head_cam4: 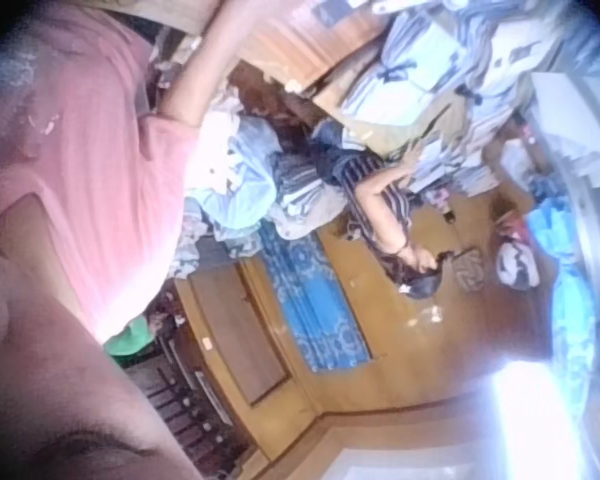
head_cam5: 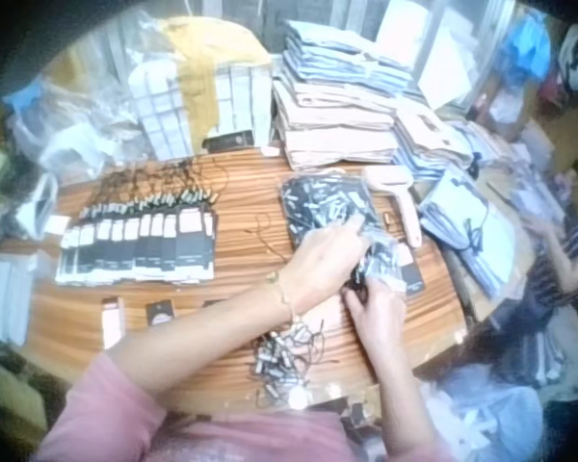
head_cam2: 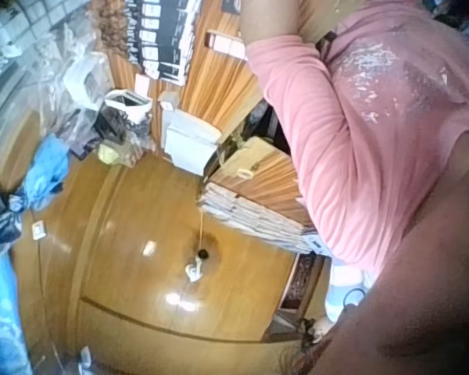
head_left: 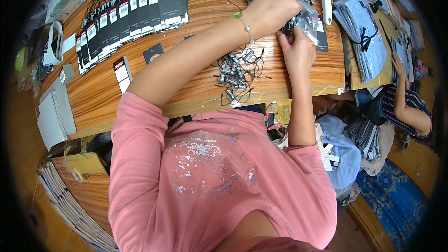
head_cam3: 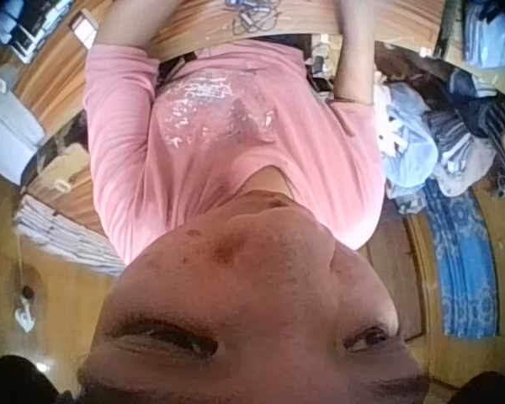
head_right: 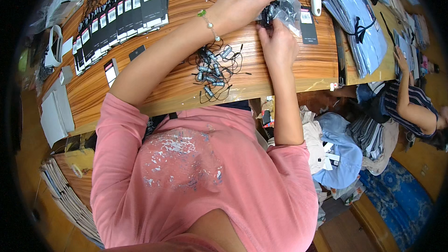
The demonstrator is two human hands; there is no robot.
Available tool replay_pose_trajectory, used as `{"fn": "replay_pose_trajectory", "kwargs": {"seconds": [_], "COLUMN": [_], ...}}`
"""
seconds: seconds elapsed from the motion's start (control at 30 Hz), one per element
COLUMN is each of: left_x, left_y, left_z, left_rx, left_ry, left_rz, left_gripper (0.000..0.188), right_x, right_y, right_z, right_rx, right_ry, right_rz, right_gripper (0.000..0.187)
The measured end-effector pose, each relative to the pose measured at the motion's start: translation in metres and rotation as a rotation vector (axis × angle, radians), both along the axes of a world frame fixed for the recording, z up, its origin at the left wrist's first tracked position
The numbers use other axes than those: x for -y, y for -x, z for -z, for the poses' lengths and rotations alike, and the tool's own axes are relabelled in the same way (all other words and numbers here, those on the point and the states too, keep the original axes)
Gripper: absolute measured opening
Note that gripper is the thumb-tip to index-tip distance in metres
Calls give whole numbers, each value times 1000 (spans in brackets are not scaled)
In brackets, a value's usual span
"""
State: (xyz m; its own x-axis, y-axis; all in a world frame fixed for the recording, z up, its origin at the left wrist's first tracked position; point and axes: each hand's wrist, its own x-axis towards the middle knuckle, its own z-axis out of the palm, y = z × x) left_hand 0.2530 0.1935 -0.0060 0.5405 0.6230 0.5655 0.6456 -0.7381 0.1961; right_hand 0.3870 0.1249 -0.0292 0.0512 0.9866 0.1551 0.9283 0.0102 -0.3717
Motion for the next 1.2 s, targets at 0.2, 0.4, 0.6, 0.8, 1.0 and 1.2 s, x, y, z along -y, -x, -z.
{"fn": "replay_pose_trajectory", "kwargs": {"seconds": [0.2,0.4,0.6,0.8,1.0,1.2], "left_x": [8,3,-9,-11,-17,-14], "left_y": [6,9,14,17,14,9], "left_z": [-12,-23,-57,-63,-70,-58], "left_rx": [-77,-63,217,392,395,399], "left_ry": [-13,15,547,132,279,239], "left_rz": [1,8,229,308,236,232], "left_gripper": [11,11,27,25,27,23], "right_x": [-7,-25,-27,-32,-8,-35], "right_y": [-26,-24,-24,-10,-13,-4], "right_z": [-16,-47,-60,-55,-37,-12], "right_rx": [-890,-1109,-929,-416,-704,-735], "right_ry": [303,192,224,-374,-142,-171], "right_rz": [-125,-145,-262,-371,-28,-31], "right_gripper": [22,20,29,17,20,21]}}
